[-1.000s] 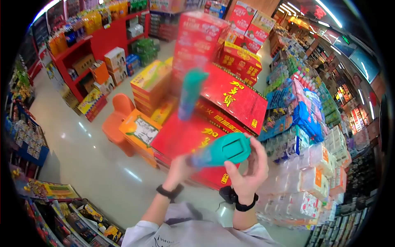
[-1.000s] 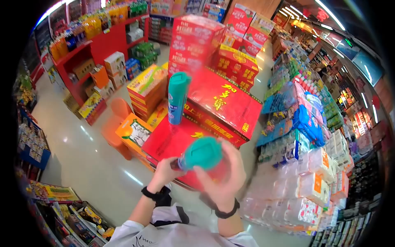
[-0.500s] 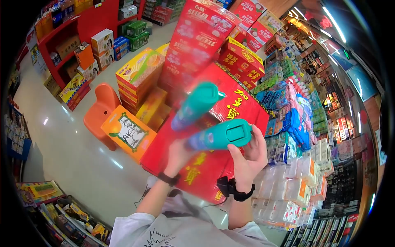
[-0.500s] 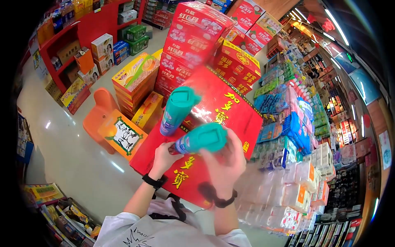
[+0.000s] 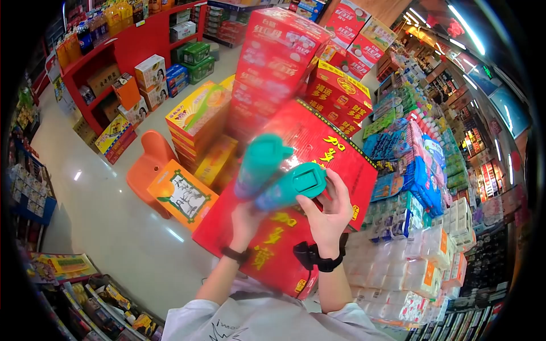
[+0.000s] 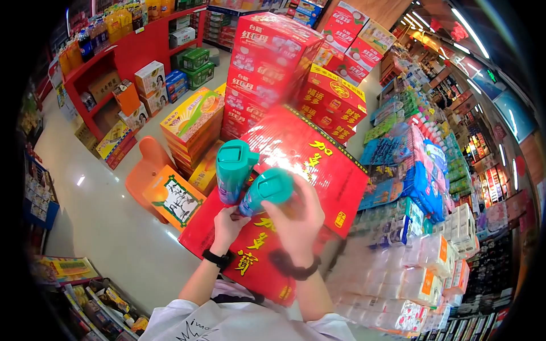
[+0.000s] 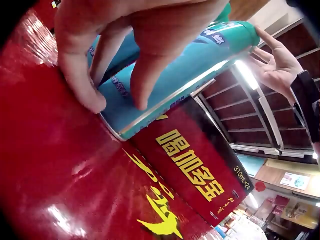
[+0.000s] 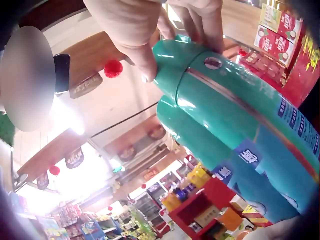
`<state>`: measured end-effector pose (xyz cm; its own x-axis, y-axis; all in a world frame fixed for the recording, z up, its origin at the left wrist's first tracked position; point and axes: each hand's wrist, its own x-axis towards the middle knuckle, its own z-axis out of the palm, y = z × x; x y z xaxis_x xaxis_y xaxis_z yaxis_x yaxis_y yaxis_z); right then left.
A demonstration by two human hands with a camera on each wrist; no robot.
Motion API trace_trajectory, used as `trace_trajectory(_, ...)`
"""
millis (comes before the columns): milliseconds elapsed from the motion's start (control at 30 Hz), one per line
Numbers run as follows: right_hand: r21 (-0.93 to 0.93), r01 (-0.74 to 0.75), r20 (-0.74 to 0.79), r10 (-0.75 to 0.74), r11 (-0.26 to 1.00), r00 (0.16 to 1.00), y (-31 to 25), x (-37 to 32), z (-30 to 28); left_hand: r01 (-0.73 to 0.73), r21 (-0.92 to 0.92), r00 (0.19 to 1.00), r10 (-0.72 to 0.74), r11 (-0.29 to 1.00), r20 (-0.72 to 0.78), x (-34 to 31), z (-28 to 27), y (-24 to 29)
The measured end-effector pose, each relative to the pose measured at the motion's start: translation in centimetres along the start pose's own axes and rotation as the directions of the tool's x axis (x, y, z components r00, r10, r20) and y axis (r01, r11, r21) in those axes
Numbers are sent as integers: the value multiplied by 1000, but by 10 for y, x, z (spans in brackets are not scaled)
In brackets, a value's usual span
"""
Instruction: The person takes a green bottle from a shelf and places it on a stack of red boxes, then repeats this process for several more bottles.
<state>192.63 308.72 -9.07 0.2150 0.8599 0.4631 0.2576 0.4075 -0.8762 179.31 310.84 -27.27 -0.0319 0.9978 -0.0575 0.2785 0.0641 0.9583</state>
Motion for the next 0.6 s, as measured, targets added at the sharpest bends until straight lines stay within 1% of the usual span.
trace_trajectory(67,-16,10,43,-10,1000,999,-1,4,-1,-5,26,1000,5,1000,-11,0,3,1)
trace_trajectory(167,-49,0,74,4,999,997,1,7,0,-100,97,994,104,990,-40,-4,-1,14)
trace_trajectory(267,-29,23,62,-21,999,998,6,9,5,-83,82,993,89,993,-78,-1,3,7)
trace_trajectory(300,-14,36,52,-35,999,998,7,9,7,-88,107,992,97,990,-85,-1,4,6)
trace_trajectory(367,-9,-29,86,30,1000,996,2,8,6,-100,153,988,116,983,-98,-2,3,9)
trace_trajectory(400,-9,-59,104,59,998,993,0,8,6,-98,147,989,112,984,-94,-1,2,8)
trace_trajectory(500,-29,21,71,-19,999,997,-2,9,9,-89,116,992,99,989,-81,1,2,7)
trace_trajectory(600,-71,-50,131,59,996,990,-2,6,5,-93,78,993,98,993,-65,1,-3,12)
